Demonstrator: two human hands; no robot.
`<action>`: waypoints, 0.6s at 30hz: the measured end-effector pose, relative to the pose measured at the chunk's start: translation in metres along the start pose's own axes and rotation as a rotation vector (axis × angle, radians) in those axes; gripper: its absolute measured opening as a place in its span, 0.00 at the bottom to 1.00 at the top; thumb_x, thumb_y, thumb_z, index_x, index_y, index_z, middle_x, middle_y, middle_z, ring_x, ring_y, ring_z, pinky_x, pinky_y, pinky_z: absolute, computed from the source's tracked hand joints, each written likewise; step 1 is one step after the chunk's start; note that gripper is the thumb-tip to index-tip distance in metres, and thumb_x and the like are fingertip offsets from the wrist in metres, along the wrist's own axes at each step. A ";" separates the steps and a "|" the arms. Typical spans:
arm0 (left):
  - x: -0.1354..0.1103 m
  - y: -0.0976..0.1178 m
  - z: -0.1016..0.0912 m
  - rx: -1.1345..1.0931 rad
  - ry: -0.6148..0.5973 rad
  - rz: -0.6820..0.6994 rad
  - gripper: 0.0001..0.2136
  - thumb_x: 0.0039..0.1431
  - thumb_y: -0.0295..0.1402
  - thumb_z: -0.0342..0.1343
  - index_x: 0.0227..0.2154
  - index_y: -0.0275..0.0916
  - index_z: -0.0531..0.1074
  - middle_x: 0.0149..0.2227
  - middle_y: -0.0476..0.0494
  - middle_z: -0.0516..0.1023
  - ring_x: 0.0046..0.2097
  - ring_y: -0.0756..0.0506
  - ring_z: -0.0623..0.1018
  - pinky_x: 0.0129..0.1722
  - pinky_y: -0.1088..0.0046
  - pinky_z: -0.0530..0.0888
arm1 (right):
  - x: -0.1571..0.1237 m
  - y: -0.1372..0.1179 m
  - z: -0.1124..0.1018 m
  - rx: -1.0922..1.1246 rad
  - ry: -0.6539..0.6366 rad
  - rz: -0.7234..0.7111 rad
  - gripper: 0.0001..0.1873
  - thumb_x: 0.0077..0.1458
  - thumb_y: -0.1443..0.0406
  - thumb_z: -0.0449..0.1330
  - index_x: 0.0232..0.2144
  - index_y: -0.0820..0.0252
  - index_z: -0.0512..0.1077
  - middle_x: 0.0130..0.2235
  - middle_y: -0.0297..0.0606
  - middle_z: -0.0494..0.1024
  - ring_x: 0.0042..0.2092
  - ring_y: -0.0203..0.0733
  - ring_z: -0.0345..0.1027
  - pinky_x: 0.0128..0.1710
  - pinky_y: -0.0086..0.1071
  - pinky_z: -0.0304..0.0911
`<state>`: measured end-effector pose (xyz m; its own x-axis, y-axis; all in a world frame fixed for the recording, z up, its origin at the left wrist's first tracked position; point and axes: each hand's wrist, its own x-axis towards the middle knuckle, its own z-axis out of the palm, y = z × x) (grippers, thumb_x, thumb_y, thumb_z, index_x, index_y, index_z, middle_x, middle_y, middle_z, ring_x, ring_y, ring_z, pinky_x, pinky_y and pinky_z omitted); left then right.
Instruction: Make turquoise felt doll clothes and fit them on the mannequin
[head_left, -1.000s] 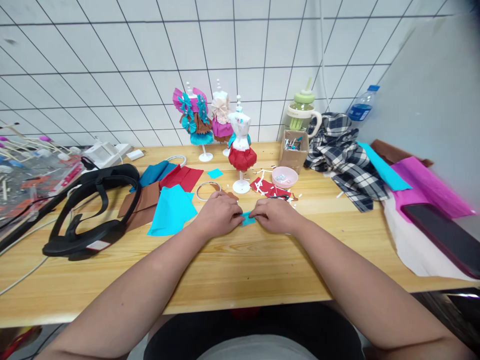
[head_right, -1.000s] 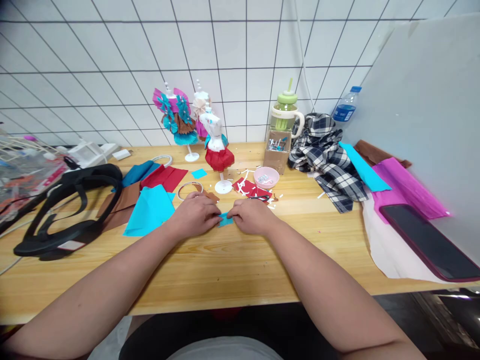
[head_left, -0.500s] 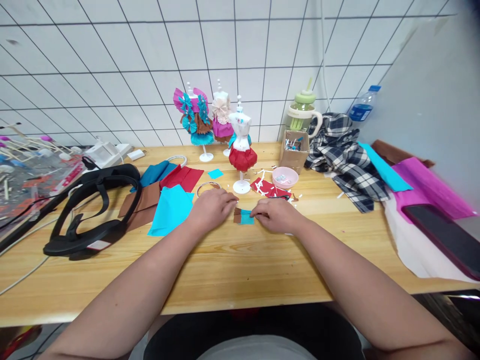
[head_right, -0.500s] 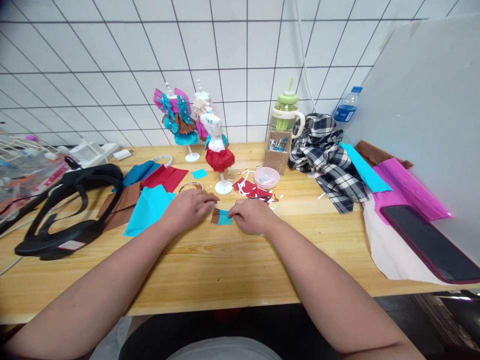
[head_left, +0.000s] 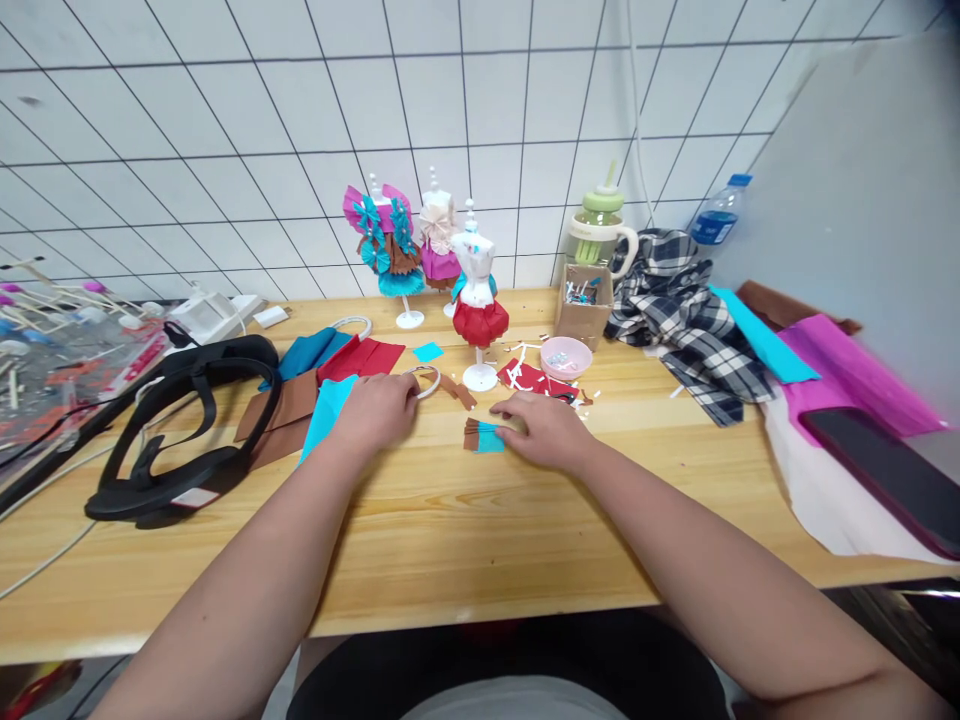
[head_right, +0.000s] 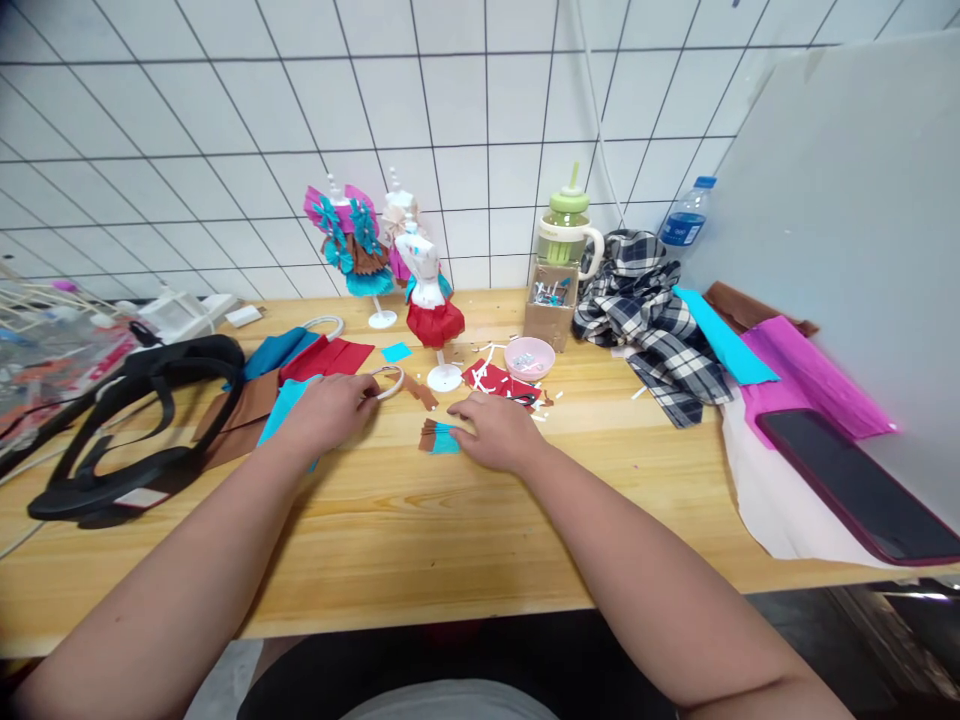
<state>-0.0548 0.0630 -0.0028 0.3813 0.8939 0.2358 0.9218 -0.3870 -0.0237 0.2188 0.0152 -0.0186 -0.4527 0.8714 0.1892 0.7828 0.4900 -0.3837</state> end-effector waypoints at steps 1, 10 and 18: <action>0.000 0.002 -0.002 -0.005 0.013 -0.030 0.08 0.56 0.33 0.51 0.32 0.42 0.75 0.27 0.41 0.77 0.31 0.39 0.76 0.32 0.62 0.66 | 0.001 -0.002 0.002 -0.011 -0.011 -0.004 0.18 0.57 0.58 0.58 0.49 0.54 0.73 0.46 0.38 0.77 0.47 0.44 0.70 0.38 0.32 0.60; -0.005 0.039 -0.019 -0.130 0.098 0.085 0.17 0.61 0.44 0.51 0.46 0.41 0.74 0.44 0.39 0.78 0.47 0.37 0.74 0.45 0.59 0.67 | 0.004 -0.002 0.008 -0.008 -0.015 0.018 0.09 0.59 0.65 0.56 0.38 0.55 0.76 0.40 0.37 0.78 0.43 0.40 0.70 0.37 0.29 0.58; -0.011 0.073 -0.004 -0.290 -0.118 0.283 0.12 0.57 0.43 0.56 0.36 0.44 0.79 0.40 0.44 0.81 0.46 0.39 0.75 0.47 0.57 0.64 | 0.002 -0.007 0.008 0.020 -0.024 -0.032 0.06 0.55 0.66 0.57 0.34 0.56 0.75 0.36 0.35 0.77 0.39 0.39 0.69 0.35 0.29 0.56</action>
<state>0.0083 0.0245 -0.0033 0.6374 0.7565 0.1464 0.7280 -0.6535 0.2073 0.2088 0.0135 -0.0230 -0.4874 0.8545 0.1797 0.7591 0.5163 -0.3964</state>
